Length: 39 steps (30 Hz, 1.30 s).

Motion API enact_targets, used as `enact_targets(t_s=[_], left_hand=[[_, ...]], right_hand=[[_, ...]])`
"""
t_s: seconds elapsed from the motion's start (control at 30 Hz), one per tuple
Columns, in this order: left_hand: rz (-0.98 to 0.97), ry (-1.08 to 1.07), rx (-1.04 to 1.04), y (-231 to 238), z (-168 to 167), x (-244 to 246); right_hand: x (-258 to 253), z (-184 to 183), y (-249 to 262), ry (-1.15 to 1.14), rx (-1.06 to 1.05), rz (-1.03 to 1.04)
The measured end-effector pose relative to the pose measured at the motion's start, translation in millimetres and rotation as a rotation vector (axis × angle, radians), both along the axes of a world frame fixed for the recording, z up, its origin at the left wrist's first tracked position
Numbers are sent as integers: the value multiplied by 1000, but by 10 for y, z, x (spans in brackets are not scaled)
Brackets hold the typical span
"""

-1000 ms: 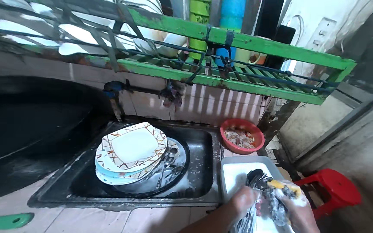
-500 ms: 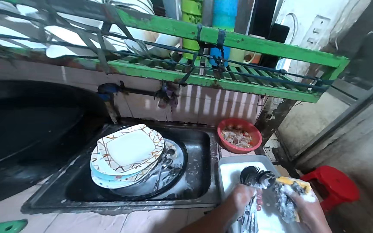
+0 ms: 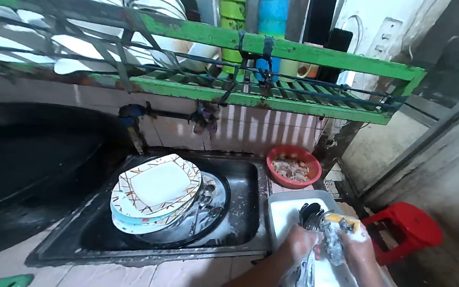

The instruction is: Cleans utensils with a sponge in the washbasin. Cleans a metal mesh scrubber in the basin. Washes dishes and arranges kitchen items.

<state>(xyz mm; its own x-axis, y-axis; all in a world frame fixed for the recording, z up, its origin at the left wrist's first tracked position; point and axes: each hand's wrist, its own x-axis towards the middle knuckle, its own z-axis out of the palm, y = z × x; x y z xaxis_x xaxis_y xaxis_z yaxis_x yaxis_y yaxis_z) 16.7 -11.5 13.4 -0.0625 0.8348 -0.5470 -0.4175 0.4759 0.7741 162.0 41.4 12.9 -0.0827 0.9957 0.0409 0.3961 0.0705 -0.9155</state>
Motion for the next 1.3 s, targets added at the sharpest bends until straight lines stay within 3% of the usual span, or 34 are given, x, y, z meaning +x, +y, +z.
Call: enact_targets(t_s=[0.13, 0.3, 0.47, 0.57, 0.63, 0.7, 0.77, 0.9, 1.13, 1.3], left_hand=[[-53, 151, -30, 7, -32, -4], [-25, 112, -19, 73, -92, -3], [-47, 168, -56, 40, -48, -30], [-9, 61, -54, 66, -86, -14], [12, -23, -29, 62, -99, -27], [12, -109, 4, 34, -97, -44], [-26, -180, 18, 5, -68, -40], [-123, -199, -3, -2, -10, 4], [-43, -57, 0, 14, -52, 22], [65, -80, -16, -2, -26, -9]], right_hand=[[-19, -3, 8, -214, -68, 117], [-89, 73, 157, -280, -7, 34], [-165, 33, 12, -397, -37, 167], [-114, 140, 230, -452, -35, 60], [-44, 174, 320, -368, 61, -35], [65, 137, 418, -138, 128, -102], [115, 71, 460, 33, 90, -50], [46, 283, 270, -161, -90, 128], [288, 160, 463, 323, 151, -192], [-228, -131, -48, 249, -112, -108]])
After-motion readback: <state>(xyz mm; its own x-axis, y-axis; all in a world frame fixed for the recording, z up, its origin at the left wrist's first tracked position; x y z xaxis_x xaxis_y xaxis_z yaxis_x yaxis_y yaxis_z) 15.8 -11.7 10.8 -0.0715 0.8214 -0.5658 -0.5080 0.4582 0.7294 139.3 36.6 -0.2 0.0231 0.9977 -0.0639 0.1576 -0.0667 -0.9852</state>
